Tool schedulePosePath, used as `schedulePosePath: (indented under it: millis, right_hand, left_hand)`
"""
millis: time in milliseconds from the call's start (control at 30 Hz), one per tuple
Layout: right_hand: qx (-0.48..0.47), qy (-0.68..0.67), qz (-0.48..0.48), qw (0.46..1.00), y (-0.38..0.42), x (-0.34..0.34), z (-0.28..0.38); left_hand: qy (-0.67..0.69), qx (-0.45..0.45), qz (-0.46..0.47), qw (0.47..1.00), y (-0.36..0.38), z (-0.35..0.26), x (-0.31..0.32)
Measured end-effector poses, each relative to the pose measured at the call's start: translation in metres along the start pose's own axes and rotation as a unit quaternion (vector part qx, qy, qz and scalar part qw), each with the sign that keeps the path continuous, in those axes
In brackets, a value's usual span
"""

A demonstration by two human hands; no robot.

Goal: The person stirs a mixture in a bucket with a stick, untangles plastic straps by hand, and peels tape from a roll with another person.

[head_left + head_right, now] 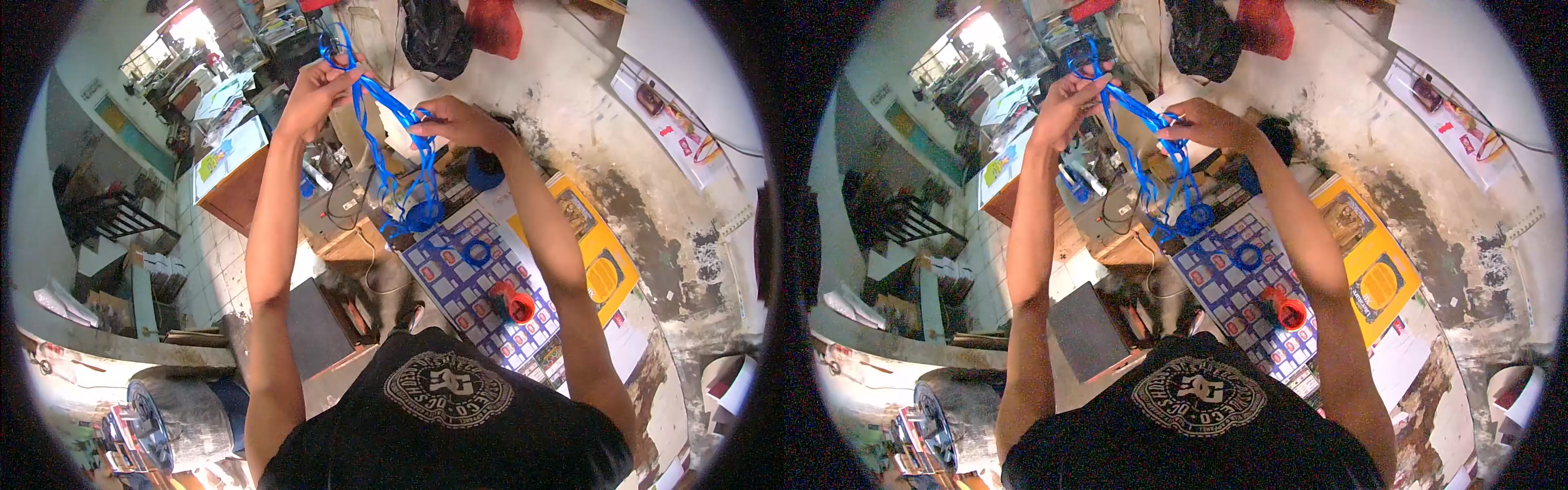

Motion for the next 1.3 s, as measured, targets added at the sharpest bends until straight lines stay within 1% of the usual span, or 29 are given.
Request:
schedulePosePath:
  millis: [67, 100, 133, 167, 200, 233, 333, 367, 467, 500, 600, 633, 733, 767, 867, 900, 1000, 1033, 1100, 1133, 1167, 1200, 1233, 1267, 1300]
  right_hand:
    - [-0.005, 0.024, 0.004, 1.000, 0.000, -0.011, 0.002]
    - [-0.050, 0.006, 0.006, 0.999, 0.004, -0.013, 0.010]
    - [-0.069, 0.105, -0.027, 0.992, 0.006, -0.020, 0.009]
    - [-0.086, 0.202, -0.059, 0.974, 0.009, -0.026, 0.010]
    - [-0.104, 0.296, -0.088, 0.945, 0.012, -0.032, 0.010]
    - [-0.083, 0.282, -0.072, 0.953, 0.013, -0.034, -0.001]
    - [0.050, 0.311, -0.089, 0.945, 0.023, -0.046, -0.055]
    - [0.013, 0.252, -0.105, 0.962, 0.025, -0.045, -0.079]
    - [0.038, 0.245, -0.115, 0.962, 0.031, -0.027, -0.098]
    - [0.042, 0.120, -0.159, 0.979, 0.034, -0.022, -0.085]
    - [-0.028, 0.037, -0.204, 0.978, 0.027, -0.005, -0.053]
    - [-0.039, 0.062, -0.216, 0.974, 0.026, 0.002, -0.030]
    - [-0.049, 0.116, -0.222, 0.967, 0.005, 0.003, -0.042]
    - [-0.090, 0.131, -0.245, 0.956, 0.002, -0.002, -0.041]
    - [-0.111, 0.196, -0.264, 0.938, 0.023, -0.024, -0.022]
    - [-0.087, 0.152, -0.305, 0.936, 0.030, -0.034, -0.023]
    - [-0.091, 0.199, -0.329, 0.919, 0.062, -0.057, -0.010]
    - [-0.127, 0.329, -0.309, 0.883, 0.072, -0.060, -0.007]
    - [-0.110, 0.284, -0.401, 0.864, 0.098, -0.086, -0.018]
    - [-0.095, 0.185, -0.426, 0.881, 0.109, -0.096, -0.027]
    - [-0.087, 0.076, -0.453, 0.884, 0.121, -0.106, -0.036]
    - [-0.085, -0.029, -0.480, 0.873, 0.134, -0.114, -0.042]
    - [-0.096, -0.320, -0.456, 0.825, 0.143, -0.116, -0.063]
    - [-0.099, -0.583, -0.391, 0.706, 0.145, -0.111, -0.081]
    - [-0.097, -0.565, -0.417, 0.706, 0.157, -0.119, -0.090]
  left_hand:
    - [0.088, -0.023, -0.007, 0.996, 0.005, 0.006, 0.006]
    - [0.114, -0.023, -0.009, 0.993, 0.004, 0.007, 0.009]
    - [0.112, -0.021, -0.005, 0.993, 0.003, 0.007, 0.011]
    - [0.110, -0.019, -0.003, 0.994, 0.002, 0.006, 0.013]
    - [0.107, -0.016, -0.002, 0.994, 0.001, 0.003, 0.014]
    - [0.075, -0.012, -0.006, 0.997, -0.002, -0.001, 0.014]
    - [-0.019, 0.032, -0.027, 0.999, -0.015, -0.014, 0.003]
    - [-0.072, 0.033, 0.002, 0.997, -0.012, -0.030, 0.006]
    - [-0.096, 0.045, 0.018, 0.994, -0.013, -0.045, 0.002]
    - [-0.131, 0.060, 0.028, 0.989, -0.013, -0.051, 0.001]
    - [-0.175, 0.055, 0.042, 0.982, -0.014, -0.057, 0.000]
    - [-0.171, 0.054, 0.038, 0.983, -0.015, -0.056, -0.002]
    - [-0.160, 0.048, 0.028, 0.986, -0.017, -0.052, -0.001]
    - [-0.157, 0.044, 0.025, 0.986, -0.017, -0.051, -0.001]
    - [-0.140, 0.043, 0.012, 0.989, -0.022, -0.050, -0.008]
    - [-0.132, 0.043, 0.008, 0.990, -0.023, -0.047, -0.011]
    - [-0.105, 0.033, -0.020, 0.994, -0.036, -0.034, -0.022]
    - [-0.120, 0.021, -0.019, 0.992, -0.039, -0.030, -0.023]
    - [-0.103, 0.020, -0.034, 0.994, -0.044, -0.024, -0.023]
    - [-0.095, 0.020, -0.043, 0.994, -0.047, -0.021, -0.025]
    - [-0.137, 0.000, -0.028, 0.990, -0.051, -0.016, -0.024]
    - [-0.116, -0.004, -0.037, 0.993, -0.052, -0.013, -0.023]
    - [-0.095, -0.008, -0.047, 0.994, -0.052, -0.009, -0.022]
    - [-0.074, -0.012, -0.057, 0.996, -0.053, -0.007, -0.022]
    - [-0.098, -0.019, -0.046, 0.994, -0.055, -0.006, -0.020]
Point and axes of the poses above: each hand's wrist, its own y-axis away from the middle knuckle, its own x-axis out of the palm, z = x × y, the point moved 10 cm from there along -y, towards the middle knuckle, and after that the axes turned 8 degrees about -z, right-handed, at the moved point
